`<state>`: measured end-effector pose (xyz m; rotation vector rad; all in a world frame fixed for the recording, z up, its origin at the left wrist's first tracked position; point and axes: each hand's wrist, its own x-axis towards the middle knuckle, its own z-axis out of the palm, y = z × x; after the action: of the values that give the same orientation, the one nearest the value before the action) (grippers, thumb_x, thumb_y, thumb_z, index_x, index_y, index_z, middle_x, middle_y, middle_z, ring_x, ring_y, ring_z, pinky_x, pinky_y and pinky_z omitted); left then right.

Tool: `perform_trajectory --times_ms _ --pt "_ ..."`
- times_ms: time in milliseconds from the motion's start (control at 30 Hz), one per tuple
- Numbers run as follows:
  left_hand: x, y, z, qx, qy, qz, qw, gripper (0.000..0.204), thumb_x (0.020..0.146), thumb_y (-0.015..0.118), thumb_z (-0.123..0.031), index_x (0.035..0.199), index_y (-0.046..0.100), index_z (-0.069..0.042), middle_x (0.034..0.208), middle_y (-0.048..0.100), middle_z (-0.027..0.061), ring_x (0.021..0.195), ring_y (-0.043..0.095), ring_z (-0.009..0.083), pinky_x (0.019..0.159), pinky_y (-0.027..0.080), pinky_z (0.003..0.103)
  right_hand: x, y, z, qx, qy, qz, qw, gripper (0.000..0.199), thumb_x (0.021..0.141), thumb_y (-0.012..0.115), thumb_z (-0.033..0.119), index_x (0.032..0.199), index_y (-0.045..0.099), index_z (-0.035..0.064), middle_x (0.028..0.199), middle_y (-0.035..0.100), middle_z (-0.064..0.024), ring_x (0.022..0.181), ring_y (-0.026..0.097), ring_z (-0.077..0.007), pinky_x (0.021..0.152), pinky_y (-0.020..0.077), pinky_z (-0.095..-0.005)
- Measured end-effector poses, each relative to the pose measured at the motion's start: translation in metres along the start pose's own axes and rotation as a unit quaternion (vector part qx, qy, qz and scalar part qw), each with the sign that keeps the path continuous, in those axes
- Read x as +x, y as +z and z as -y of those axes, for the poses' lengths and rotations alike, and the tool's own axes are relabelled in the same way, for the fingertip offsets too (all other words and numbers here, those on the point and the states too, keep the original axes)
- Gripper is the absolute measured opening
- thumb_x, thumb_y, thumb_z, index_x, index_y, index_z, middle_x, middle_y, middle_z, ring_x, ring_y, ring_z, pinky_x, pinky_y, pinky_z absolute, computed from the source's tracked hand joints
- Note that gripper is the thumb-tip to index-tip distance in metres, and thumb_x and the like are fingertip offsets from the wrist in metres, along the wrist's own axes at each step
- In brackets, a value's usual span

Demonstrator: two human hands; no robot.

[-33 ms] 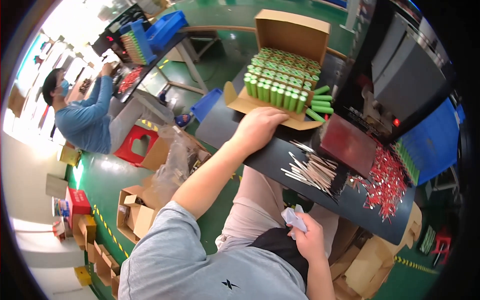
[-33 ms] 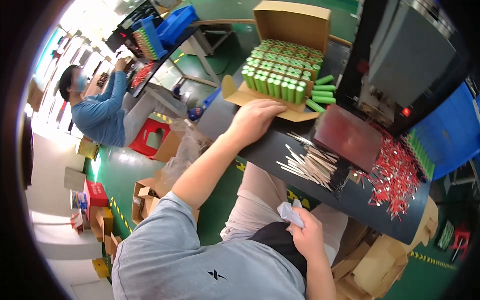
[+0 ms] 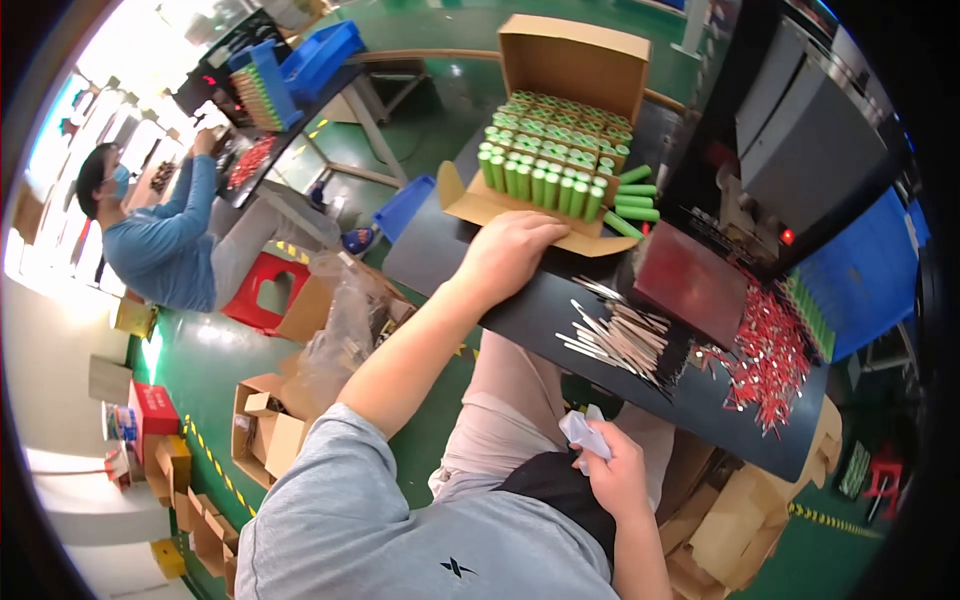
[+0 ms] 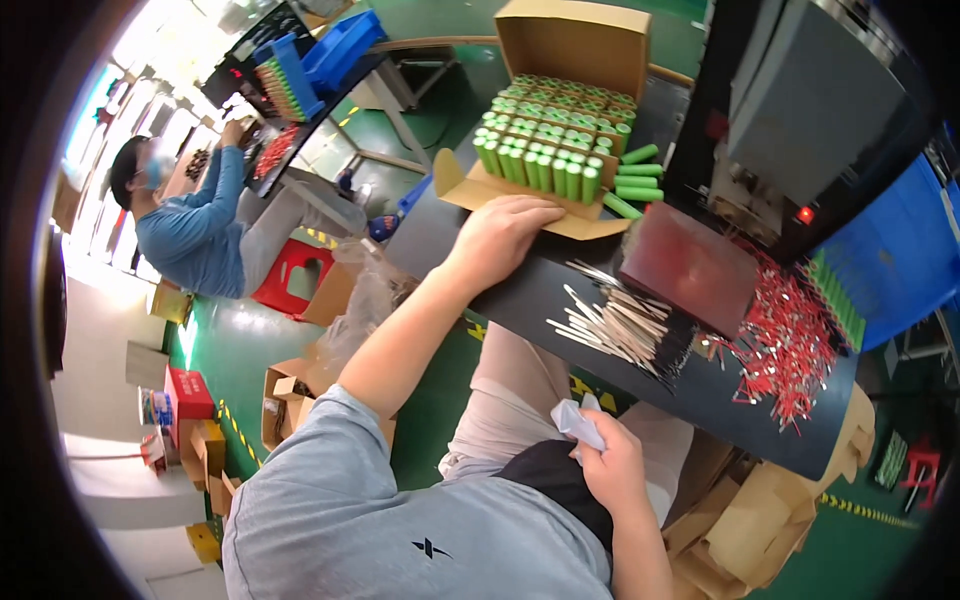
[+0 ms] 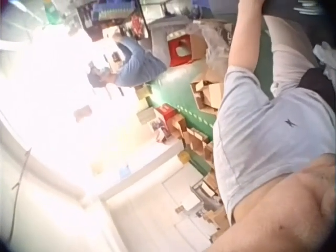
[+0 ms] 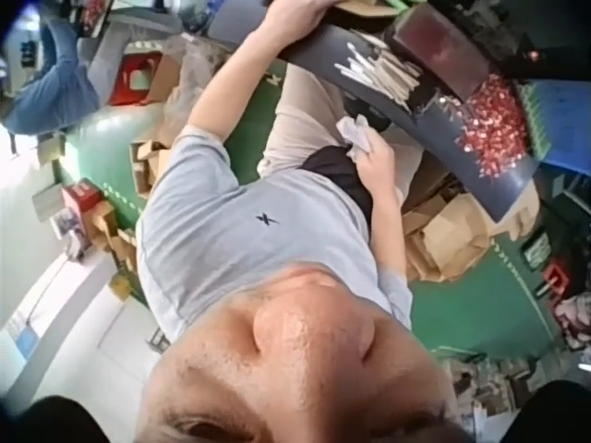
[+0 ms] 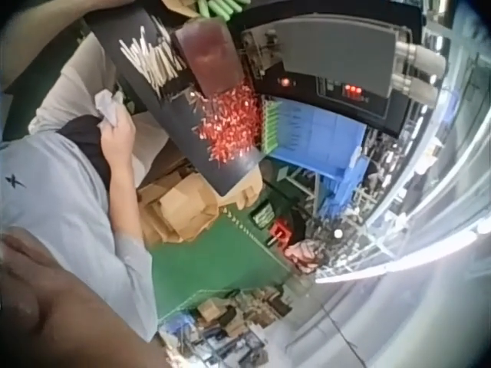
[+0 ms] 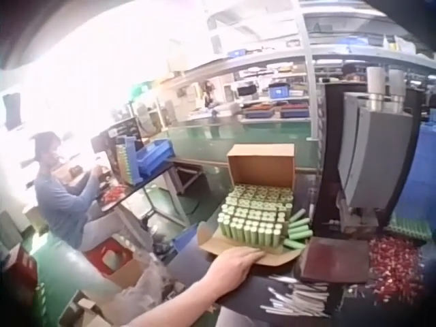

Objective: Assembling battery cells into packs using a spot welding machine.

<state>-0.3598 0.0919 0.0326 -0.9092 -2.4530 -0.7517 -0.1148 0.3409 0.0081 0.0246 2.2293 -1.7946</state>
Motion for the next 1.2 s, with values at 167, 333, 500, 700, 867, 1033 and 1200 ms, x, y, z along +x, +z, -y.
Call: perform_trajectory --times_ms 167,333,500,700,867,1033,1200 --pt "-0.004 0.006 -0.001 -0.009 0.008 -0.019 1.000 0.032 0.085 0.063 0.000 0.115 0.074 -0.003 0.114 0.075 0.0141 0.111 0.068 0.0341 0.100 0.053 0.044 0.001 0.003 0.002 0.017 0.023 -0.005 1.000 0.029 0.094 0.058 -0.008 0.121 0.067 -0.0027 0.096 0.076 -0.0105 0.078 0.072 -0.0149 0.071 0.0592 -0.0300" --pt "-0.005 0.004 -0.003 -0.015 0.007 -0.016 1.000 0.033 0.085 0.064 0.001 0.115 0.073 -0.003 0.115 0.075 0.0140 0.111 0.068 0.0345 0.100 0.053 0.044 0.003 0.002 0.004 0.009 0.026 -0.002 1.000 0.029 0.094 0.058 -0.007 0.121 0.067 -0.0027 0.097 0.076 -0.0100 0.079 0.073 -0.0154 0.072 0.0590 -0.0302" --pt "-0.010 -0.003 0.000 -0.020 0.000 -0.007 1.000 0.033 0.085 0.064 0.002 0.117 0.072 -0.004 0.116 0.074 0.0138 0.113 0.067 0.0347 0.102 0.052 0.044 0.003 0.000 -0.002 0.012 0.041 -0.001 0.999 0.028 0.095 0.059 -0.006 0.121 0.068 -0.0020 0.098 0.076 -0.0090 0.081 0.072 -0.0152 0.073 0.0587 -0.0301" --pt "-0.013 -0.012 0.000 -0.017 0.001 0.014 1.000 0.034 0.088 0.065 0.003 0.119 0.074 -0.006 0.120 0.074 0.0142 0.116 0.068 0.0351 0.103 0.053 0.044 0.007 -0.002 -0.004 0.001 0.037 0.019 0.999 0.027 0.095 0.059 -0.006 0.120 0.068 -0.0012 0.098 0.075 -0.0086 0.080 0.072 -0.0153 0.073 0.0591 -0.0301" --pt "-0.020 -0.018 0.000 -0.025 0.004 0.010 1.000 0.035 0.086 0.064 0.004 0.118 0.073 -0.003 0.121 0.074 0.0145 0.118 0.068 0.0349 0.105 0.053 0.044 0.007 0.000 0.000 0.004 0.038 0.025 0.999 0.026 0.095 0.060 -0.005 0.119 0.068 -0.0024 0.098 0.076 -0.0098 0.080 0.073 -0.0162 0.072 0.0600 -0.0310" --pt "-0.016 -0.025 -0.009 -0.077 -0.015 0.065 0.995 0.036 0.086 0.063 0.004 0.121 0.072 -0.002 0.126 0.071 0.0171 0.122 0.065 0.0351 0.107 0.050 0.043 0.003 -0.001 -0.006 0.008 0.047 0.019 0.999 0.025 0.096 0.058 -0.005 0.119 0.067 -0.0041 0.095 0.076 -0.0114 0.080 0.073 -0.0160 0.069 0.0605 -0.0314" --pt "0.019 -0.077 -0.026 -0.244 -0.096 0.090 0.961 0.042 0.084 0.059 0.002 0.124 0.070 -0.003 0.123 0.072 0.0137 0.118 0.067 0.0283 0.105 0.050 0.039 0.005 -0.002 -0.006 0.027 0.054 0.027 0.998 0.025 0.095 0.057 -0.006 0.119 0.067 -0.0042 0.095 0.076 -0.0112 0.079 0.072 -0.0151 0.069 0.0606 -0.0312"
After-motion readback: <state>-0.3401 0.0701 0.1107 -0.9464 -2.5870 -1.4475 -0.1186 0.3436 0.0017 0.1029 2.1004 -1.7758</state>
